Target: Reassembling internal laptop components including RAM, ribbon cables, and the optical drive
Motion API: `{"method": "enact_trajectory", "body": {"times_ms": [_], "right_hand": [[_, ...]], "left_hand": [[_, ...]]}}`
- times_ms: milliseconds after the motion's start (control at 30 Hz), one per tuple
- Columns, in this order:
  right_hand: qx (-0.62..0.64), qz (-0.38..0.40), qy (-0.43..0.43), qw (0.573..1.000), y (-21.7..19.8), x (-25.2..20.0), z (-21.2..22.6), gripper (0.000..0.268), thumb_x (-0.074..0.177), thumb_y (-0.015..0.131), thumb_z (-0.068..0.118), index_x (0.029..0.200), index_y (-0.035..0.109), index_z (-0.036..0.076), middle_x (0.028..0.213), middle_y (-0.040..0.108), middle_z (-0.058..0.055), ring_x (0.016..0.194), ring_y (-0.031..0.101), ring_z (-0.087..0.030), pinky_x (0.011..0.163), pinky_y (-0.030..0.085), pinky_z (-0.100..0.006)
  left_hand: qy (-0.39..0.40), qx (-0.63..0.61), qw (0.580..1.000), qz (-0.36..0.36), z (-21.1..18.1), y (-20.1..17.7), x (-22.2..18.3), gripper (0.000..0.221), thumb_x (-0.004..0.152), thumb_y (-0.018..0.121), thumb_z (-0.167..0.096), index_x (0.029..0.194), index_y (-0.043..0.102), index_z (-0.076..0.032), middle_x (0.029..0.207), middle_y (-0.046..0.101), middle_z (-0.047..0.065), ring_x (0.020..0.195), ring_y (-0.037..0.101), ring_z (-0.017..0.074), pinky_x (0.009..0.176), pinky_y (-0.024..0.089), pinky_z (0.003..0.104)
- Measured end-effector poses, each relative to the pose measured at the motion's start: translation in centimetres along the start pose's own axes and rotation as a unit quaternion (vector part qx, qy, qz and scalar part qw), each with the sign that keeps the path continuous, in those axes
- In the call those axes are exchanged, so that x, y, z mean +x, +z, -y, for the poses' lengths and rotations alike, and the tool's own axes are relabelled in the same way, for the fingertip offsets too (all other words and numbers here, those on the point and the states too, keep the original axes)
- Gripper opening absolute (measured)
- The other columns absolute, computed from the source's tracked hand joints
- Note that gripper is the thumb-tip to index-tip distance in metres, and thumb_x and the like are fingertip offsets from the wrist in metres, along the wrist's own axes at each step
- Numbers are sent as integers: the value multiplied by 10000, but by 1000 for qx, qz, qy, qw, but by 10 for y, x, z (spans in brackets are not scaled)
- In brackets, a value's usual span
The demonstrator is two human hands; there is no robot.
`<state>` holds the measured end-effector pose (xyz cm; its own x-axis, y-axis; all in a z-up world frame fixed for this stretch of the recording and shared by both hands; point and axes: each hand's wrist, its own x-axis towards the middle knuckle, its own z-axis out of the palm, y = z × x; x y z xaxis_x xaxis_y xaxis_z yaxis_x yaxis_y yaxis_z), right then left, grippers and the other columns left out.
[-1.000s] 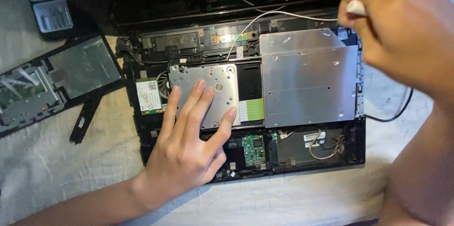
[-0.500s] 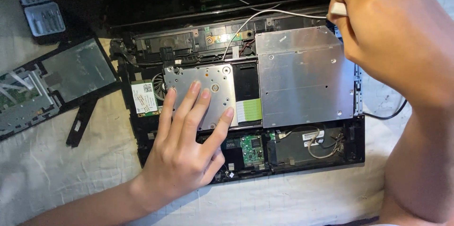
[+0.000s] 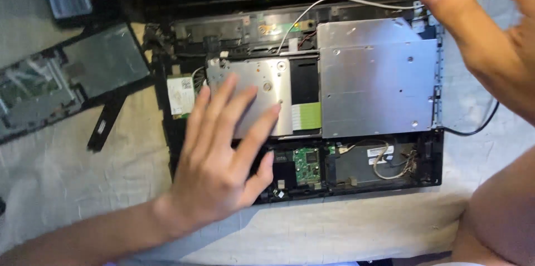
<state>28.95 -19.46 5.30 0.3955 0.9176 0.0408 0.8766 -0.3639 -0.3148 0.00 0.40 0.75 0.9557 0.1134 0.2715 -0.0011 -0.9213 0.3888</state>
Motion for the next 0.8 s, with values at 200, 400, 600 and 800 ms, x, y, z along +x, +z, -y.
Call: {"method": "enact_trajectory", "body": {"times_ms": [200,400,600,800], "right_hand": [[29,58,76,995,-14,3,94,140,1144,714,230,1130,738,93,896,570,-96,828,481,-237,654,339,-371],[85,49,-150,984,-1,11,142,149,1034,674,197,941,610,98,696,543,-8,555,450,-194,466,319,-348],[151,80,-196,966,23,19,140,245,1060,617,98,861,481,58,647,394,-44,530,330,-245,481,297,-386],[172,78,-210,959,31,22,140,294,1059,635,90,829,455,50,660,423,-54,528,369,-252,486,307,-403]], "left_hand": [[54,-122,991,-10,32,-30,21,372,875,630,150,1240,674,92,1294,683,287,1283,623,471,1132,490,597],[175,-138,975,18,54,-29,29,293,939,733,63,1229,706,94,1307,708,226,1289,636,426,1107,497,532],[153,-150,975,53,55,-28,28,357,962,786,-42,1288,685,62,1327,704,199,1330,605,370,1160,467,501],[153,-152,975,56,54,-28,29,299,967,777,-30,1246,711,55,1345,683,194,1330,597,382,1168,463,512]]}}
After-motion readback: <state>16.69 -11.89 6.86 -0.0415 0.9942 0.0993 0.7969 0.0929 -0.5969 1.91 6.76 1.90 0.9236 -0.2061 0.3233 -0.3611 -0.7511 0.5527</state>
